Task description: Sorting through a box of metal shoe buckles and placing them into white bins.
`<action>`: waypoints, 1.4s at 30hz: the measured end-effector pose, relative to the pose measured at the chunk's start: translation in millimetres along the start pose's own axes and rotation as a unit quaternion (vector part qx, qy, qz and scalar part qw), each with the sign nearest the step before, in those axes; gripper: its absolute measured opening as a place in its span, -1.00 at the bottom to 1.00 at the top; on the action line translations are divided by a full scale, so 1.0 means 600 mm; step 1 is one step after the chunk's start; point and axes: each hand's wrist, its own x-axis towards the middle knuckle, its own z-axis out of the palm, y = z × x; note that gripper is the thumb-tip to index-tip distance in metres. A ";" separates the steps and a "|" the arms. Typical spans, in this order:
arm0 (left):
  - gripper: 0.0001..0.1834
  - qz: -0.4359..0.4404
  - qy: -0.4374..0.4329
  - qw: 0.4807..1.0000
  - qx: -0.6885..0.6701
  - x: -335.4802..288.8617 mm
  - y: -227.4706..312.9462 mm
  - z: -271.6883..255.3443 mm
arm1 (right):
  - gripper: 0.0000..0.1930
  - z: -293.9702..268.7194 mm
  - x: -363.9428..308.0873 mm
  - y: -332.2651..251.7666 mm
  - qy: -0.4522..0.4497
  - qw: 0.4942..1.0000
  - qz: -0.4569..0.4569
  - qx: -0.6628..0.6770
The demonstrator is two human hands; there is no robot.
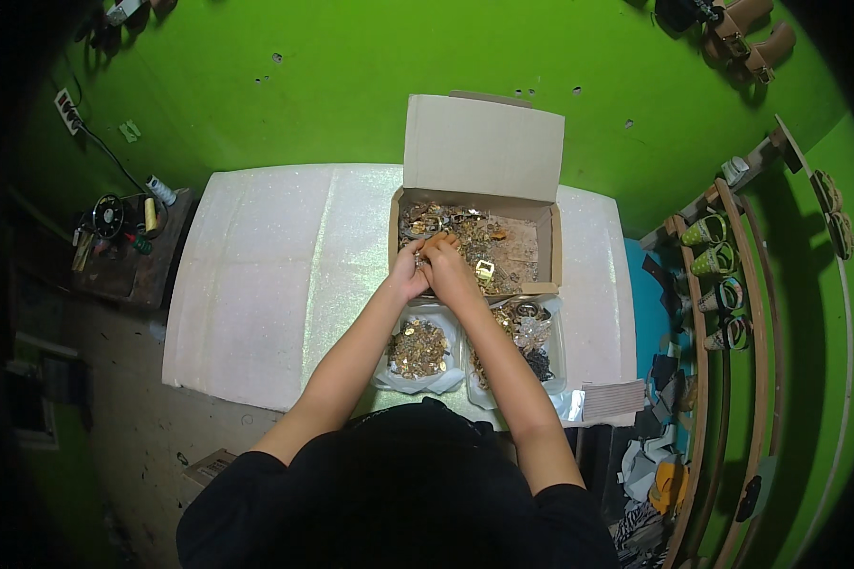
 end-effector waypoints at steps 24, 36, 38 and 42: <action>-0.58 0.005 0.007 0.995 -0.101 -0.018 0.006 0.025 | -0.85 -0.063 -0.049 -0.030 -0.259 0.839 0.227 0.422; -0.54 0.008 0.051 0.999 -0.004 0.000 0.002 -0.012 | -0.74 -0.023 0.017 -0.026 0.000 0.998 0.005 0.065; -0.55 -0.020 0.019 1.000 -0.010 0.000 0.002 -0.013 | -0.74 -0.007 0.020 -0.022 -0.007 0.999 0.040 0.021; -0.61 0.000 0.000 1.000 -0.015 0.010 0.004 -0.033 | -0.77 0.004 0.023 -0.025 0.011 0.998 0.042 0.034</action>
